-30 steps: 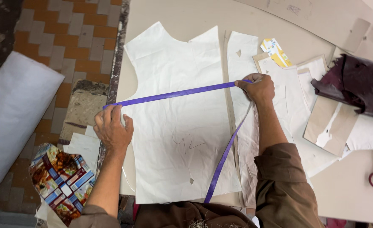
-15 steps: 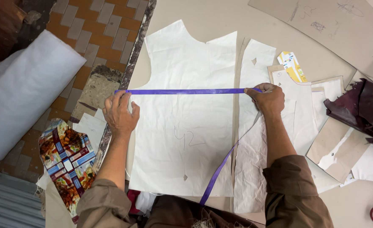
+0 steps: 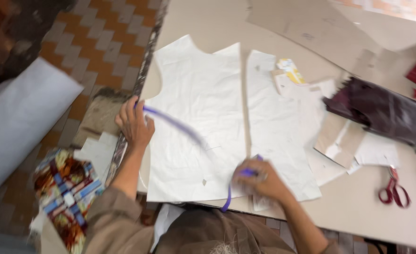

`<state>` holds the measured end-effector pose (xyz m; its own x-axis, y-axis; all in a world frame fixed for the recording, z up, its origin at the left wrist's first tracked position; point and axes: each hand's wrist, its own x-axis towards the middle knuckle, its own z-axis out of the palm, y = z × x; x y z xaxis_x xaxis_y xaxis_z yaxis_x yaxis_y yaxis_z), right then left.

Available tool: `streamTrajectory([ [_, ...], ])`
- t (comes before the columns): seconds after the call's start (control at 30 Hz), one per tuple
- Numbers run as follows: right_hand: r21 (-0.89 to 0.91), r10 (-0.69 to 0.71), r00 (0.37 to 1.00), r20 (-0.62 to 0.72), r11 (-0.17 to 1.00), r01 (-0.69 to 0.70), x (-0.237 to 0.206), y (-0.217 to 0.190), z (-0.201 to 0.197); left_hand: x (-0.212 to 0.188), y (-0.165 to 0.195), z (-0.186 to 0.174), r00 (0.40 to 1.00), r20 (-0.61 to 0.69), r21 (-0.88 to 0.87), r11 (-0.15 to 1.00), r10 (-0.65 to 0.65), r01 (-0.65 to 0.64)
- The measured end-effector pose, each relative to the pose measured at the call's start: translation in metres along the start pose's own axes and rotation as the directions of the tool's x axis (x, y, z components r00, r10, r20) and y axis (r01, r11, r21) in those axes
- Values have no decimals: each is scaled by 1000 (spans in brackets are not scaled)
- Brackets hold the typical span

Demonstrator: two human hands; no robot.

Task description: The person measures paper sewing pattern pieces laid on a work table using a purple measuring tape, repositioning the tape across different pattern pieces. They cut a length of ribbon with scissors, move and stack pattern pieces aside, and handle a leather hide piece on the table.

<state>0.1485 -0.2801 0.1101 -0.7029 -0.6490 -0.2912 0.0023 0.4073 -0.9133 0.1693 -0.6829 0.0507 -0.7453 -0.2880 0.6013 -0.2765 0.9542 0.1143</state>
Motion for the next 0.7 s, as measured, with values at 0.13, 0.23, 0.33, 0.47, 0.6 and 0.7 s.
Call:
streamTrajectory([
  [0.13, -34, -190, 971, -145, 982, 187, -63, 10, 21, -18, 74, -21, 953, 81, -652, 738, 292, -171],
  [0.23, 220, -10, 937, -350, 971, 92, -104, 25, 3, -66, 157, -53, 589, 225, -943, 325, 776, -69],
  [0.33, 114, 44, 799, -599, 993, 30, -159, 47, -32, -103, 194, -80, 125, 582, -742, 463, 803, 485],
  [0.47, 0, 194, 536, -821, 941, -339, -243, 77, -69, -121, 182, -77, 248, 606, -742, 424, 756, 520],
  [0.6, -7, 382, 338, -860, 653, -757, -295, 116, -81, -155, 174, -59, 59, 849, -494, 751, 524, 439],
  [0.7, -14, 569, 352, -743, 513, -858, -318, 153, -97, -187, 202, -41, -5, 859, -467, 789, 511, 398],
])
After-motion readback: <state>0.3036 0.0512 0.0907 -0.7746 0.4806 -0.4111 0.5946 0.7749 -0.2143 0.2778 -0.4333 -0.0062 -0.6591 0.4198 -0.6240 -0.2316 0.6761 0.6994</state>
